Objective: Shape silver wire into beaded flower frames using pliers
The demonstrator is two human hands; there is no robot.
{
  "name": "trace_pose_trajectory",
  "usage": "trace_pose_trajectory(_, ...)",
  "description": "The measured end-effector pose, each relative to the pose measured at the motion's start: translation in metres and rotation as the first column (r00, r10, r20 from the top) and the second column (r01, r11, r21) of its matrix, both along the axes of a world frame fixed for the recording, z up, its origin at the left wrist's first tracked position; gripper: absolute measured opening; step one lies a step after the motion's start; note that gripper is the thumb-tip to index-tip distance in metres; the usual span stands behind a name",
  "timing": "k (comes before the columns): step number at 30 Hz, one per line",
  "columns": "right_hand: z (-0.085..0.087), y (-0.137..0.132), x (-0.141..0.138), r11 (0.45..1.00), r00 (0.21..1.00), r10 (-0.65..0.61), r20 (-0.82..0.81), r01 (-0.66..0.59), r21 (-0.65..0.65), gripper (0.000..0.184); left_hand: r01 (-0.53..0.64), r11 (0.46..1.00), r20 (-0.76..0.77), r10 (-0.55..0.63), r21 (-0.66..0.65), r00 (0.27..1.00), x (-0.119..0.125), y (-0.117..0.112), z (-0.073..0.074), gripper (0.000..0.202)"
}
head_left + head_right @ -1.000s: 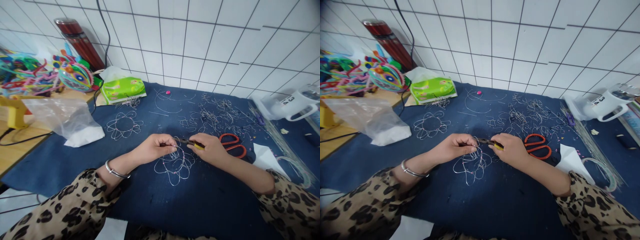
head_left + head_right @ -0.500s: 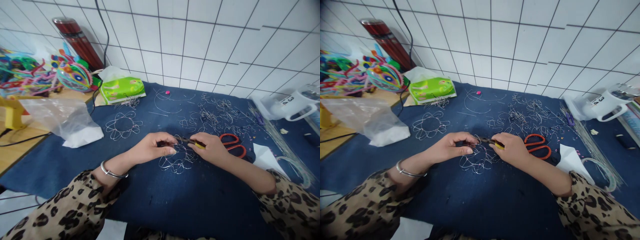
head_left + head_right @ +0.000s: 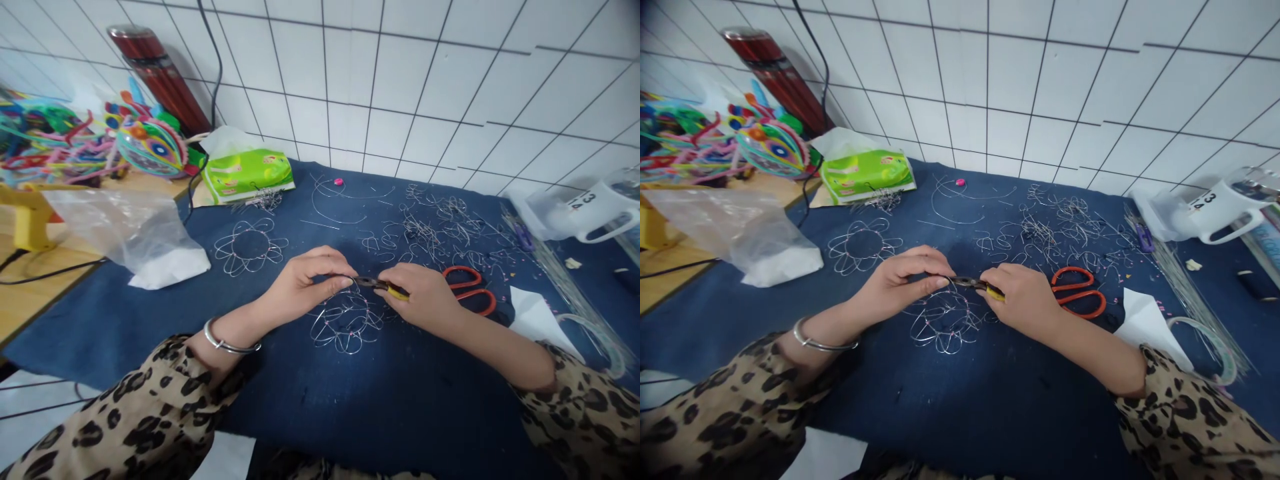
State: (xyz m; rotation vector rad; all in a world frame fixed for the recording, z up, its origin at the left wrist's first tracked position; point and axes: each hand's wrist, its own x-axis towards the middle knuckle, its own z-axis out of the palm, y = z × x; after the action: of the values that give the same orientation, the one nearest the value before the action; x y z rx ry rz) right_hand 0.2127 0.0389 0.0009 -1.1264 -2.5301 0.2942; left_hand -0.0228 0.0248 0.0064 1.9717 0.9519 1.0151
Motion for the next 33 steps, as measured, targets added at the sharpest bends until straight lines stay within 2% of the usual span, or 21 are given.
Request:
trace_pose_trajectory(11, 0.004, 0.0, 0.004, 1.0, 0.998, 0.02, 0.056, -0.02, 0.001, 0.018, -0.023, 0.999, 0.006, 0.023, 0.036, 1.0, -0.004, 0.001, -0.002, 0.01)
trace_pose_trajectory(18, 0.007, 0.001, 0.01, 0.997, 0.991, 0.058, 0.121, -0.065, 0.051, 0.019, 0.029, 0.992, -0.119, -0.014, 0.124, 0.993, -0.006, 0.0, -0.006, 0.014)
trace_pose_trajectory(24, 0.011, 0.002, 0.01, 0.996, 0.989, 0.063, 0.135, -0.07, 0.049, 0.018, 0.035, 0.98, -0.201, 0.005, 0.197, 0.98, -0.008, 0.0, -0.007, 0.014)
trace_pose_trajectory(33, 0.018, 0.002, 0.009, 0.996, 0.992, 0.022, 0.126, -0.033, 0.085, 0.02, 0.02, 0.989, -0.181, 0.008, 0.148, 0.983, -0.007, -0.003, -0.004, 0.016)
